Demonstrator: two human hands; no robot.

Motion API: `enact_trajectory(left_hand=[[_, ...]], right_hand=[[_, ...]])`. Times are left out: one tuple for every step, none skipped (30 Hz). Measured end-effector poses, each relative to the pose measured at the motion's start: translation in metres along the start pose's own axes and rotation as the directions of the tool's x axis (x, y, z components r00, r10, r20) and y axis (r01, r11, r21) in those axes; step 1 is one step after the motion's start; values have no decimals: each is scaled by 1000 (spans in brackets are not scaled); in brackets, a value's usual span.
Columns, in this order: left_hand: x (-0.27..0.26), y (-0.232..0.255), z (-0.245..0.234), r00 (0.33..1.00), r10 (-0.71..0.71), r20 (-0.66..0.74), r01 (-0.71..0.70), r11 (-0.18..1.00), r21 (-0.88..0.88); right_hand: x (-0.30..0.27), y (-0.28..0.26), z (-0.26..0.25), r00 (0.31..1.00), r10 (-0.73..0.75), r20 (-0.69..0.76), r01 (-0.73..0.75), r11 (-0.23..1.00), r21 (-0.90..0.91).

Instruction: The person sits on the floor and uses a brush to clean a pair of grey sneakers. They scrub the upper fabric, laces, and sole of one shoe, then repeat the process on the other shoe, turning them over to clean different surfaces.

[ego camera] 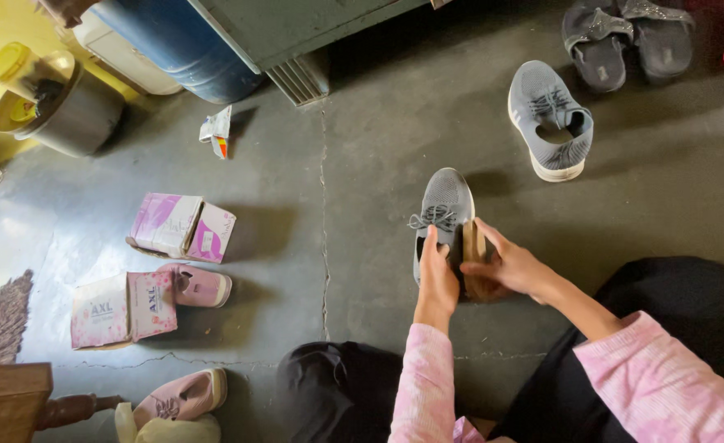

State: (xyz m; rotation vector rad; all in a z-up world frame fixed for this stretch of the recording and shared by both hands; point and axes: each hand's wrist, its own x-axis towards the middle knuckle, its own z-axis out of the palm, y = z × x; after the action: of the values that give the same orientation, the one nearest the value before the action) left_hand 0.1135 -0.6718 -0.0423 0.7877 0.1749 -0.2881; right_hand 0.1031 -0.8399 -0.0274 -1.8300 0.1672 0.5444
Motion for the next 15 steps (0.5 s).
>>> enact_trajectory(left_hand=[[1,0,2,998,-53,-20,53,998,21],[-3,3,1,994,-104,-45,106,993,44],[-5,7,1,986,-154,-71,158,985,65],[-7,12,-1,983,-169,-65,173,983,62],[-10,17,-4,981,-185,-59,188,980,60],[-13,20,-5,978,-202,-53,205,977,55],[-15,24,-6,979,-191,-69,194,980,46],[-13,25,-5,981,-178,-75,181,983,34],[-12,24,-5,983,-166,-81,168,985,23],[-11,23,-5,984,-165,-61,166,986,7],[-10,21,-5,986,-164,-41,164,986,-9],[-10,19,-7,987,-161,-27,160,987,-23],[-11,16,-9,995,-89,-37,89,996,14],[-12,12,-11,999,-17,-44,20,998,55],[-12,9,-14,997,54,-47,-50,994,97]], right_hand=[[8,-4,-6,998,-43,-40,43,999,-1],[18,-8,-12,989,-88,-118,87,996,-12],[27,-11,-18,972,-132,-196,129,991,-27],[32,-11,-16,947,-172,-271,168,985,-37],[36,-9,-13,967,-115,-227,134,988,71],[35,-5,-8,982,-60,-177,91,980,176],[31,-1,-2,993,-10,-121,43,960,276],[24,6,3,982,-143,-125,155,983,97],[14,14,11,957,-271,-101,263,961,-84],[6,20,18,920,-389,-46,365,894,-262],[1,24,22,941,-332,-66,298,905,-305],[0,25,25,957,-276,-84,232,911,-342],[0,25,27,970,-219,-105,165,911,-377],[4,22,27,959,-247,-142,189,925,-328],[11,18,24,946,-271,-181,214,936,-279]])
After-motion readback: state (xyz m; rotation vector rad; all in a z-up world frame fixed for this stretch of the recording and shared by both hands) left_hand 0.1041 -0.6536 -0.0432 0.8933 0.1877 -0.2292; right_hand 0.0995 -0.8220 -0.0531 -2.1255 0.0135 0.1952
